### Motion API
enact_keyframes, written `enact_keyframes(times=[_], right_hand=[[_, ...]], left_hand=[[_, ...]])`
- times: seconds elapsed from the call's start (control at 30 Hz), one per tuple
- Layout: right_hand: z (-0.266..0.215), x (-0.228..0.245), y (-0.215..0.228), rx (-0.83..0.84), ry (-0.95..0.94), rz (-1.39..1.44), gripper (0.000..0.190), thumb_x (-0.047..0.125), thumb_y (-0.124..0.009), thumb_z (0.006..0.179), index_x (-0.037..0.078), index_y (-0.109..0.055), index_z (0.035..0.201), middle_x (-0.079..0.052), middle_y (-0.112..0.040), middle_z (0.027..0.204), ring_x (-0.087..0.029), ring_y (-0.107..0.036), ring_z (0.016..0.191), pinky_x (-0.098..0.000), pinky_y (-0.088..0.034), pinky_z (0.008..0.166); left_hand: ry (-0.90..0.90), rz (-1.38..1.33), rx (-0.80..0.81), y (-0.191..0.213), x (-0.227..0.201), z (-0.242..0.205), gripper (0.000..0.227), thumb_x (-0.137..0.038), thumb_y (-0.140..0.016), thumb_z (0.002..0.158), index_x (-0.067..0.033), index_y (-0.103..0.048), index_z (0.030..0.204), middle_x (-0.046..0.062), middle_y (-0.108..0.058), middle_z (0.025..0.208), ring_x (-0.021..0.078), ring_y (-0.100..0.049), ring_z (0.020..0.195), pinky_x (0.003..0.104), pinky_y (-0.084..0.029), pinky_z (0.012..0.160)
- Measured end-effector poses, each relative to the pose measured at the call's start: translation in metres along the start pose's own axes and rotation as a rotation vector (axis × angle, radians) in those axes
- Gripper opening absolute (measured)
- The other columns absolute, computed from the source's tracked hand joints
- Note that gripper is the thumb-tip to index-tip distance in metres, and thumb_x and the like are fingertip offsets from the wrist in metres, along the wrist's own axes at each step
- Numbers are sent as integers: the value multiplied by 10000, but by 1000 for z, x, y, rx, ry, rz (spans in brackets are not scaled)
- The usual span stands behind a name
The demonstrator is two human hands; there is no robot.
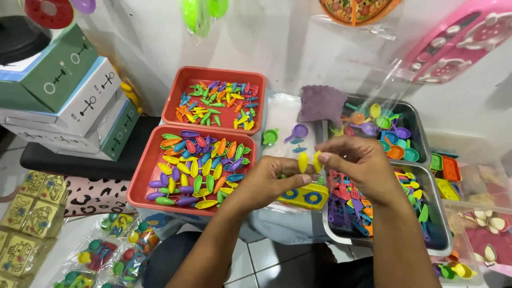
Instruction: Cleaning small plastic toy pieces with a cloth and sorting them into trays or packing them.
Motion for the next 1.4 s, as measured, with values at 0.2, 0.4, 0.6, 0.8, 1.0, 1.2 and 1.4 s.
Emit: enact_keyframes(times=[0.2, 0.4, 0.6, 0.8, 1.0, 1.2, 1.4], right_hand=[[2, -8, 6, -42, -42, 110, 139, -16, -756, 858, -45, -773, 993, -120, -737, 768, -130, -630, 710, -277, -531, 658], [3, -12, 6, -1, -61, 21, 113, 1, -792, 839, 1, -794, 952, -92, -753, 786, -115, -612, 756, -282, -520, 697], [1, -26, 10, -1, -128, 67, 160, -22, -808, 803, -35, -775, 959, -111, -766, 806, -134, -662, 763, -297, -542, 725], [3, -19, 3, 6, -108, 94, 135, -64, -796, 804, -63, -762, 935, -157, -771, 821, -156, -664, 793, -323, -551, 736], [6, -17, 8, -70, -15, 139, 178, -42, -821, 794, -17, -770, 963, -152, -767, 840, -170, -687, 772, -312, -560, 749], [5, -19, 12, -77, -24, 96, 345, -21, -897, 673, -24, -750, 985, -162, -772, 836, -198, -738, 790, -332, -579, 750], [10, -20, 7, -75, 4, 198, 352, -48, -762, 828, -53, -687, 1172, -188, -756, 899, -214, -739, 828, -353, -604, 751]], left_hand=[[54, 72, 82, 1, 0, -3, 328, -2, -818, 805, 3, -674, 1100, 43, -719, 992, 146, -634, 915, 282, -518, 818], [111, 115, 77, -3, -2, -9, 358, 3, -804, 826, -32, -716, 1172, 60, -743, 1049, 150, -643, 937, 274, -527, 843], [110, 183, 21, 0, 3, -8, 384, -7, -806, 815, -54, -728, 1188, 99, -753, 1052, 187, -655, 965, 323, -535, 857], [67, 126, -51, -2, -6, -4, 467, -4, -828, 796, -22, -706, 1247, 127, -736, 1070, 213, -646, 1005, 345, -535, 914], [229, -183, -8, -7, 9, -6, 428, -118, -766, 903, -6, -622, 1289, 87, -664, 1073, 159, -675, 964, 293, -619, 819], [109, -139, 25, -6, 5, -3, 572, -82, -859, 796, 8, -600, 1298, 96, -676, 1084, 158, -654, 1000, 306, -598, 853], [100, -34, 34, -4, 11, -4, 431, -49, -871, 777, -17, -676, 1161, 46, -718, 1010, 129, -663, 938, 271, -576, 830]])
Point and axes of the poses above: each hand's wrist, its own z-axis towards the middle knuckle, its own y-axis out of the back of the hand, x = y × z, the point moved 5 cm from there along z, towards the middle knuckle
